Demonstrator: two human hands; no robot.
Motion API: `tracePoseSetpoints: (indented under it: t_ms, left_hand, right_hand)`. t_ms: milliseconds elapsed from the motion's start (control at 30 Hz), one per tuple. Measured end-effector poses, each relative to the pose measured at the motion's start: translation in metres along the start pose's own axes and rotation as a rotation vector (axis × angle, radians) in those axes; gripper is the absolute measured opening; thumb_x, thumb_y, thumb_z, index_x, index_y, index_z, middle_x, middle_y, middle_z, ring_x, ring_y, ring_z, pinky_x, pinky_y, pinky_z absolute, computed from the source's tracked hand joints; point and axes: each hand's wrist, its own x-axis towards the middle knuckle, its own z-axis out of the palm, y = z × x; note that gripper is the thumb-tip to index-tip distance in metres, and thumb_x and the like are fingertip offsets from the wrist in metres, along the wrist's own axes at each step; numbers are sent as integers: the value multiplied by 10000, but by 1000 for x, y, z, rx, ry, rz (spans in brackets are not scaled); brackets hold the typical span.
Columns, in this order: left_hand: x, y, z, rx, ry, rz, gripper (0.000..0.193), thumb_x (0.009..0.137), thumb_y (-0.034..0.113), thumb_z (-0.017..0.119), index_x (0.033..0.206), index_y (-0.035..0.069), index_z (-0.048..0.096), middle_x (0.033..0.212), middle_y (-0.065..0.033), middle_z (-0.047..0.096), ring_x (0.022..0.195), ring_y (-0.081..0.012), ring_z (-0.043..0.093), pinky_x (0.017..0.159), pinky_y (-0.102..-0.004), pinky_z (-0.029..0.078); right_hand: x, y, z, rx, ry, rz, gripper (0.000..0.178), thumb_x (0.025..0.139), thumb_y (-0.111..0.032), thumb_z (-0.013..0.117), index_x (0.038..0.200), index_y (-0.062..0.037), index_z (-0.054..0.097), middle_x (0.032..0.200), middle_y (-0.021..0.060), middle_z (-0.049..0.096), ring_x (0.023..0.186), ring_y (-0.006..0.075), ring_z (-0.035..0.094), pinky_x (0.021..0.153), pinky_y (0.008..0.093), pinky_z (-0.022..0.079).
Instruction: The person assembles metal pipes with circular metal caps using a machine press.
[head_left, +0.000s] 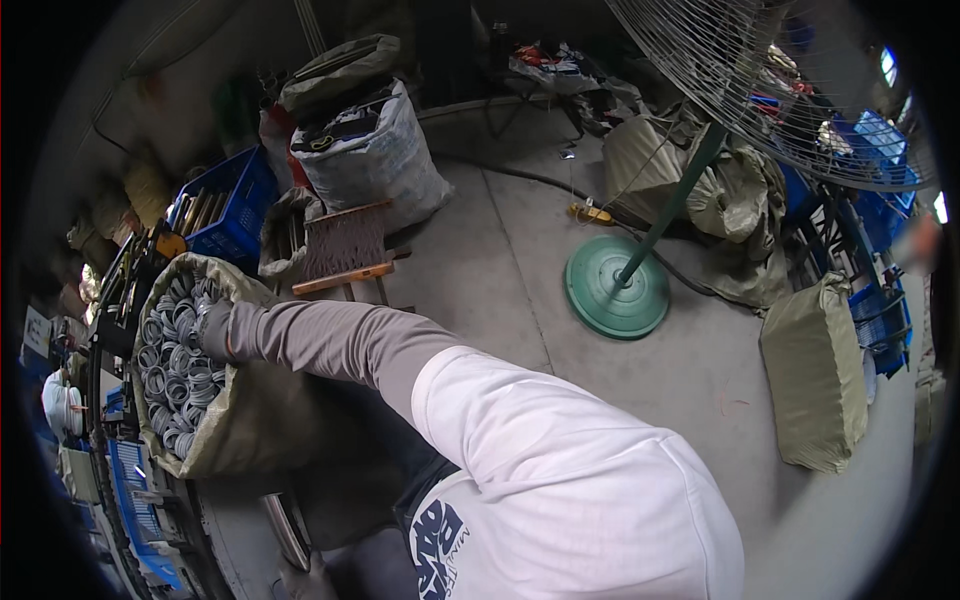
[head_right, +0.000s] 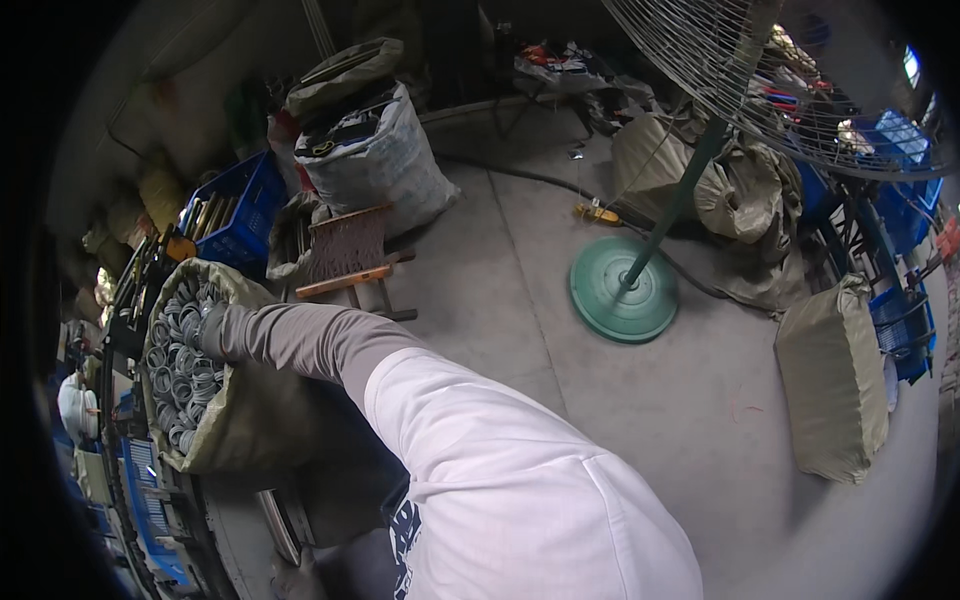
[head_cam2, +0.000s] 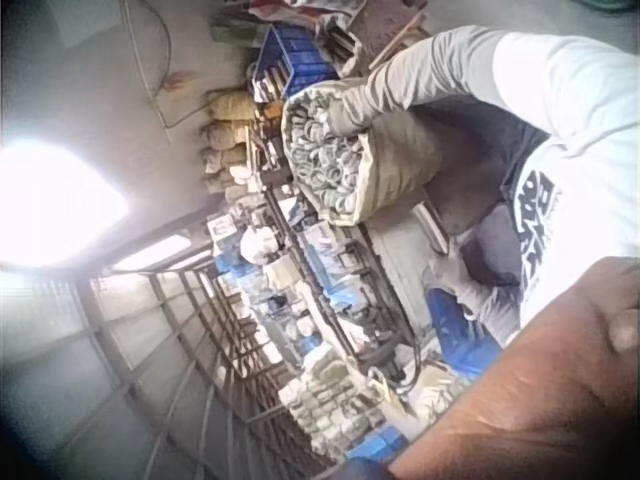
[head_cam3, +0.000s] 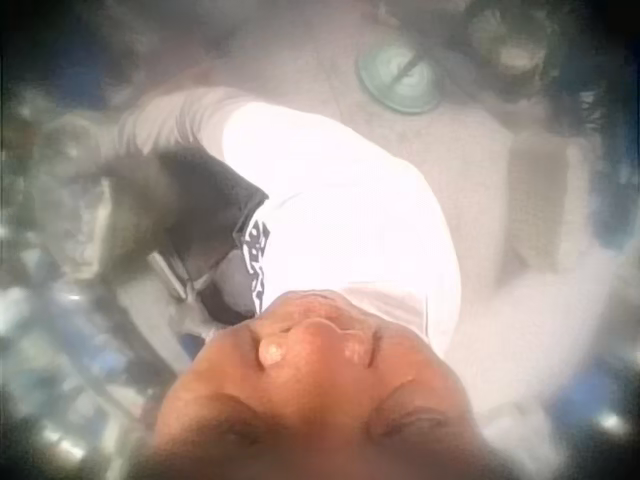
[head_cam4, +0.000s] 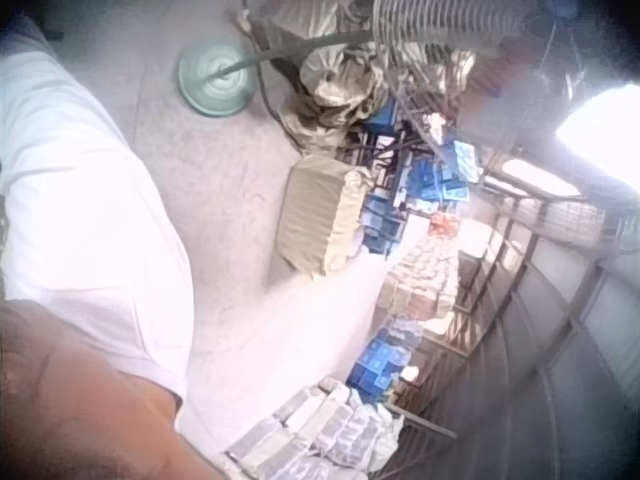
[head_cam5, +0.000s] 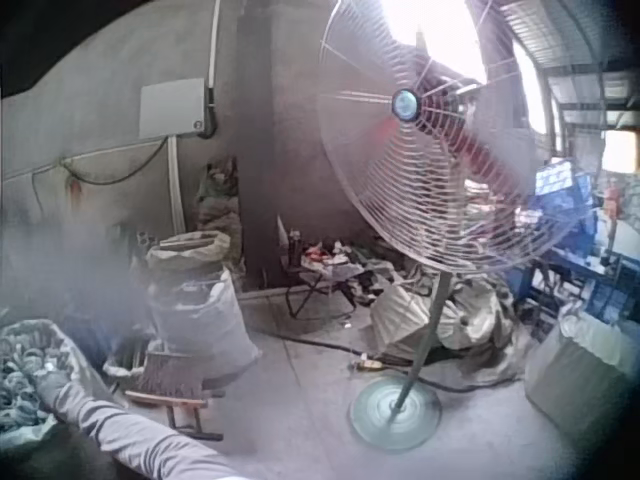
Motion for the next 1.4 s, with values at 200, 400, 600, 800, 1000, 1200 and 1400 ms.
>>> tracePoseSetpoints:
  t_ms: [200, 400, 600, 800, 1000, 1200, 1400]
  left_hand:
    - [-13, -8, -3, 32, -65, -47, 691, 860, 683, 756, 1175, 68, 767, 1016, -214, 788, 911, -436, 762, 791, -531, 590]
    - [-19, 5, -10, 5, -70, -41, 713, 866, 668, 749, 1318, 117, 726, 1077, -221, 780, 964, -450, 757, 821, -548, 584]
    - [-22, 3, -9, 45, -87, -24, 757, 898, 649, 731, 1458, 148, 640, 1144, -218, 776, 1016, -479, 744, 889, -564, 577]
    - [-28, -4, -11, -40, -86, -52, 696, 908, 602, 750, 1434, 156, 660, 1197, -214, 768, 1069, -464, 736, 941, -553, 563]
    - [-26, 1, -9, -28, -94, -59, 654, 919, 567, 753, 1417, 151, 671, 1218, -214, 763, 1093, -446, 735, 957, -540, 556]
    - [-32, 23, -37, -24, -186, -103, 646, 956, 538, 723, 1461, 147, 630, 1267, -228, 745, 1166, -462, 711, 1011, -538, 538]
    - [-28, 27, -49, -61, -290, -91, 670, 993, 524, 679, 1520, 127, 564, 1343, -258, 702, 1263, -468, 663, 1067, -529, 520]
  right_hand:
    - [-18, -30, -46, 3, 66, -40, 379, 903, -279, 744, 1259, -165, 803, 1313, 88, 764, 1209, 302, 729, 939, 484, 585]
    - [-23, -37, -81, 9, 114, -8, 393, 895, -288, 751, 1265, -165, 800, 1315, 89, 763, 1211, 306, 728, 943, 485, 585]
    - [-34, -43, -93, 26, 128, 8, 408, 887, -297, 758, 1271, -165, 797, 1318, 90, 762, 1213, 311, 727, 947, 486, 585]
    - [-44, -52, -104, 43, 135, -7, 424, 879, -307, 765, 1278, -166, 794, 1320, 91, 761, 1216, 316, 726, 951, 487, 585]
    - [-54, -46, -98, 71, 105, 10, 439, 871, -316, 772, 1284, -166, 791, 1323, 92, 761, 1218, 320, 724, 955, 488, 585]
    - [-59, -38, -97, 98, 82, 14, 455, 863, -325, 780, 1290, -166, 788, 1325, 93, 760, 1220, 325, 723, 959, 488, 585]
    - [-55, -42, -91, 128, 61, 22, 471, 856, -335, 787, 1296, -166, 785, 1328, 94, 759, 1222, 329, 722, 964, 489, 586]
